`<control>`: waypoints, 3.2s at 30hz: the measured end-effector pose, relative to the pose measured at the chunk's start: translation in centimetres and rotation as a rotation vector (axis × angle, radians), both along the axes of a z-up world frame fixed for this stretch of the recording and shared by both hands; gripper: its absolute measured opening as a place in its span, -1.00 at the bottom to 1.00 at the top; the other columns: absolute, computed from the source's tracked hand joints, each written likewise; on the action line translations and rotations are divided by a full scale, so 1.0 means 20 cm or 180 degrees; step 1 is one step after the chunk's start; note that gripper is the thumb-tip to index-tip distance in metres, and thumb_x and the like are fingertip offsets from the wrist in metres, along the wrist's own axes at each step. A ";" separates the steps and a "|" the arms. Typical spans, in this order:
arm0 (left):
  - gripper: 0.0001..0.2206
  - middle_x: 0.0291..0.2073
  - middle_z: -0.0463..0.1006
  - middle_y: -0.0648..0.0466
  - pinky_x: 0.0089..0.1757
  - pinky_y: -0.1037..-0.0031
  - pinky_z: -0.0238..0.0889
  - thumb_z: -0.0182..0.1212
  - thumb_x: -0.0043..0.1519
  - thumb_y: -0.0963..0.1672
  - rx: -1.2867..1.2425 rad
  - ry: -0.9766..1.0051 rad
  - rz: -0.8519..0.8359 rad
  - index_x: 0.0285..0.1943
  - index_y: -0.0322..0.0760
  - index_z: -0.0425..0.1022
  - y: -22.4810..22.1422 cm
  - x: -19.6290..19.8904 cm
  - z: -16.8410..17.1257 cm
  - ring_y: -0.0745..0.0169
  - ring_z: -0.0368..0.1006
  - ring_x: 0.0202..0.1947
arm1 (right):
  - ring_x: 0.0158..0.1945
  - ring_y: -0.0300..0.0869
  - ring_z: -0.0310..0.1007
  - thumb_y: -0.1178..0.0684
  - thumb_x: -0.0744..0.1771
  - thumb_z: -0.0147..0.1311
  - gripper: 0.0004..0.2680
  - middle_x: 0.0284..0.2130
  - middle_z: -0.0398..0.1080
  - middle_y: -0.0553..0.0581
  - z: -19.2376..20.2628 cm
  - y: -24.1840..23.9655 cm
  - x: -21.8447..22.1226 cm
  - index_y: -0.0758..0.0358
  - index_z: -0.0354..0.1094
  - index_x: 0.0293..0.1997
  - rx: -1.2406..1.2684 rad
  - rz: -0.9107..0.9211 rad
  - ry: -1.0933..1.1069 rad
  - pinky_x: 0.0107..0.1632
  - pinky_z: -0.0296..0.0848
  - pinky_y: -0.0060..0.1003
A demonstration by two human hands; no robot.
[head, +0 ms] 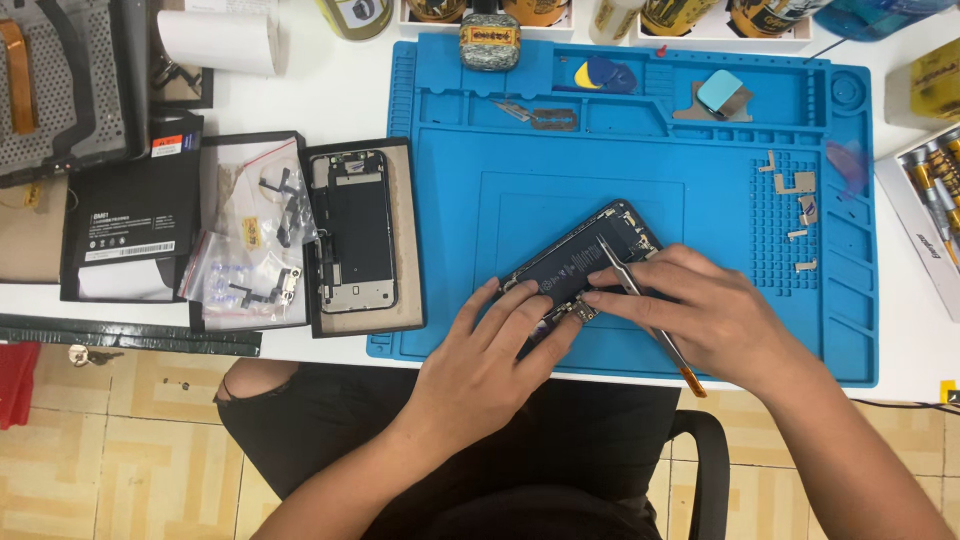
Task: The person uses a metal spudger to pry and disconnect components inside a disassembled smartphone. They carefully lift the battery and disconnect ribbon cables while the phone rests on a blue work mat.
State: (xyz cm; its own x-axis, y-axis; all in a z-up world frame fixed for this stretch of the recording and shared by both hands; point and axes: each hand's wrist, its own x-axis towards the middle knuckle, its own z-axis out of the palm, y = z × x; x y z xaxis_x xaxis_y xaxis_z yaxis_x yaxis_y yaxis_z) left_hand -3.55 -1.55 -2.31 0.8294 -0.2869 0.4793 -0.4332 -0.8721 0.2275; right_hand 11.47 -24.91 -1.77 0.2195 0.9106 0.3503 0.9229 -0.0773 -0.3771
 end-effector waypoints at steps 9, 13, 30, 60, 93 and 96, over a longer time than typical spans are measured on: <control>-0.79 0.00 0.53 -0.11 0.11 0.02 0.47 0.18 0.43 -0.19 -0.0056 -0.0221 -0.0004 0.22 -0.25 0.50 0.01 0.00 -0.01 -0.06 0.54 0.13 | -0.11 -0.09 0.47 0.31 0.38 0.05 -0.70 0.15 0.45 0.17 0.02 -0.01 0.00 0.11 0.40 0.23 -0.0244 -0.0039 0.0074 0.07 0.42 -0.11; -0.77 0.03 0.52 -0.11 0.13 0.01 0.44 0.13 0.43 -0.19 -0.0053 -0.0112 -0.0056 0.25 -0.24 0.49 0.02 -0.01 -0.02 -0.09 0.52 0.17 | -0.04 -0.02 0.48 0.35 0.37 0.02 -0.70 0.15 0.44 0.20 0.02 -0.01 0.01 0.13 0.42 0.21 -0.0267 -0.0059 0.0169 0.04 0.44 -0.11; -0.75 0.08 0.54 -0.09 0.19 0.05 0.39 0.03 0.45 -0.20 0.0051 -0.0110 -0.0076 0.27 -0.27 0.48 0.03 -0.01 -0.02 -0.04 0.51 0.20 | 0.01 -0.04 0.53 0.29 0.40 -0.03 -0.78 0.10 0.48 0.24 0.06 0.02 0.01 0.21 0.45 0.13 -0.0199 -0.0025 0.0323 0.04 0.42 -0.12; -0.81 0.02 0.53 -0.13 0.19 -0.01 0.39 0.24 0.39 -0.19 -0.0267 -0.0048 -0.0070 0.16 -0.30 0.53 0.01 0.01 0.02 -0.12 0.52 0.16 | 0.04 0.03 0.52 0.34 0.40 -0.03 -0.76 0.13 0.45 0.25 0.04 0.00 0.01 0.23 0.41 0.16 -0.0112 0.0053 0.0211 0.03 0.50 -0.11; -0.67 0.16 0.47 -0.15 0.27 -0.03 0.28 0.23 0.39 -0.15 -0.0096 0.0254 -0.0277 0.33 -0.34 0.44 0.04 -0.02 -0.01 -0.12 0.41 0.29 | -0.10 -0.07 0.54 0.21 0.41 0.12 -0.78 0.05 0.51 0.08 0.08 0.03 -0.02 0.00 0.46 0.17 -0.0216 0.0002 -0.1017 -0.42 0.41 -0.35; -0.66 0.17 0.47 -0.14 0.26 -0.04 0.28 0.26 0.38 -0.15 -0.0084 0.0266 -0.0277 0.33 -0.33 0.45 0.04 -0.02 -0.02 -0.12 0.40 0.29 | -0.17 -0.11 0.51 0.23 0.40 0.15 -0.77 0.05 0.50 0.07 0.06 0.03 -0.03 0.00 0.46 0.17 -0.0194 0.0012 -0.1091 -0.42 0.40 -0.35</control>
State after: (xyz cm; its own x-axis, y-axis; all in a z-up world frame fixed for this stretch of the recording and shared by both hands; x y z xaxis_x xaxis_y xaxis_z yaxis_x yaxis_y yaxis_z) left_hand -3.99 -0.75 -2.66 0.8393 -0.3478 0.4180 -0.4855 -0.8254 0.2881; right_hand 10.94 -24.30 -0.53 0.0950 0.9327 0.3480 0.9954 -0.0866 -0.0398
